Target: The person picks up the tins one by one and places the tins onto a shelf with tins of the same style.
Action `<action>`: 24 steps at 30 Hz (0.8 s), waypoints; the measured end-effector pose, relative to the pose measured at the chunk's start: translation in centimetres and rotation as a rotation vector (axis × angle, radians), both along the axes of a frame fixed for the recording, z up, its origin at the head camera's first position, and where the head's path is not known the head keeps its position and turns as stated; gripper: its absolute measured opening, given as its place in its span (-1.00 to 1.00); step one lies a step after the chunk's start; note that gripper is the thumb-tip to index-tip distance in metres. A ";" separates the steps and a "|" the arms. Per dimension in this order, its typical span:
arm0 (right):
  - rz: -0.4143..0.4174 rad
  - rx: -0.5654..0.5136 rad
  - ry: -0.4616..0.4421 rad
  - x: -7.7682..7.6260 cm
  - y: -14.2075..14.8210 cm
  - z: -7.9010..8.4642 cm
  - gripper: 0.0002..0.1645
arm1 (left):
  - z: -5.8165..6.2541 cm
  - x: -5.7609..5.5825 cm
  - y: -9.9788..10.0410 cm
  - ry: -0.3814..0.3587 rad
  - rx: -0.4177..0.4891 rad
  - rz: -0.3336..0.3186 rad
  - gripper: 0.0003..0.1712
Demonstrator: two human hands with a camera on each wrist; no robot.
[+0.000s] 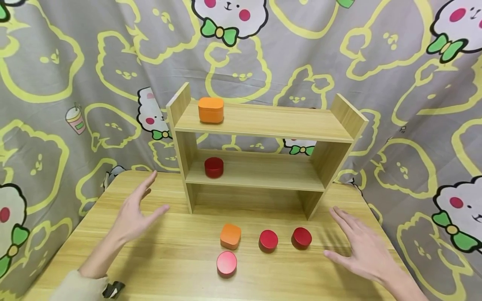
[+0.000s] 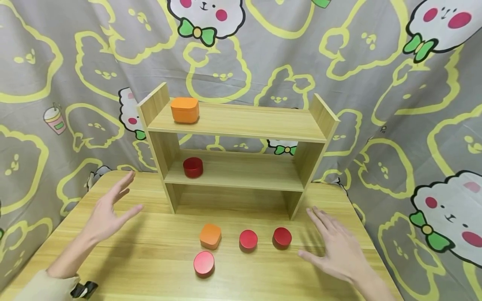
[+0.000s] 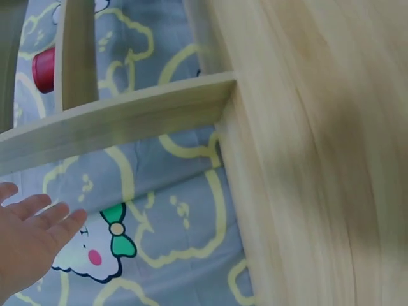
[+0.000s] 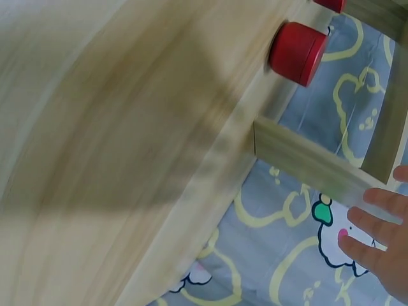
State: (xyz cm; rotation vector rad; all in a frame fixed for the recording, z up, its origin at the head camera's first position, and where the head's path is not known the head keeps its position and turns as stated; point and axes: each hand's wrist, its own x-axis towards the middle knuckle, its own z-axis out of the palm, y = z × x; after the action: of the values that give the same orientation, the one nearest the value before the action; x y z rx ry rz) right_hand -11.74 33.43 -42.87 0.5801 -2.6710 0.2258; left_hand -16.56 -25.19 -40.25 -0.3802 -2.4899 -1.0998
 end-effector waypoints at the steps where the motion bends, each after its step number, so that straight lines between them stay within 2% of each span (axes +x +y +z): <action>1: 0.001 0.001 0.001 0.0 -0.2 0.0 0.41 | 0.0 -0.2 0.1 0.016 0.023 -0.012 0.12; 4: 0.015 0.001 0.002 -0.1 -0.7 -0.2 0.38 | -0.1 -0.8 0.4 0.048 0.084 -0.033 0.11; 7: 0.039 0.009 -0.003 -0.3 -1.0 -0.5 0.33 | -0.1 -1.3 0.9 0.069 0.124 -0.027 0.09; 16: 0.078 0.042 -0.015 -1.4 -2.2 -2.0 0.15 | 0.2 -2.5 2.6 0.058 0.273 0.008 -0.18; 24: 0.102 0.066 0.006 -2.2 -3.0 -2.8 0.08 | 0.4 -3.5 3.5 0.071 0.361 0.027 -0.28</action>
State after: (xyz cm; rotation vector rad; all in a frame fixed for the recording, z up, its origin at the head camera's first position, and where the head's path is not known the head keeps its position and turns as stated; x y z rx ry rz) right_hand -13.91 30.38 -45.72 0.7377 -2.6542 0.1639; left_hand -20.09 -21.74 -39.82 -0.2729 -2.1689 -1.4625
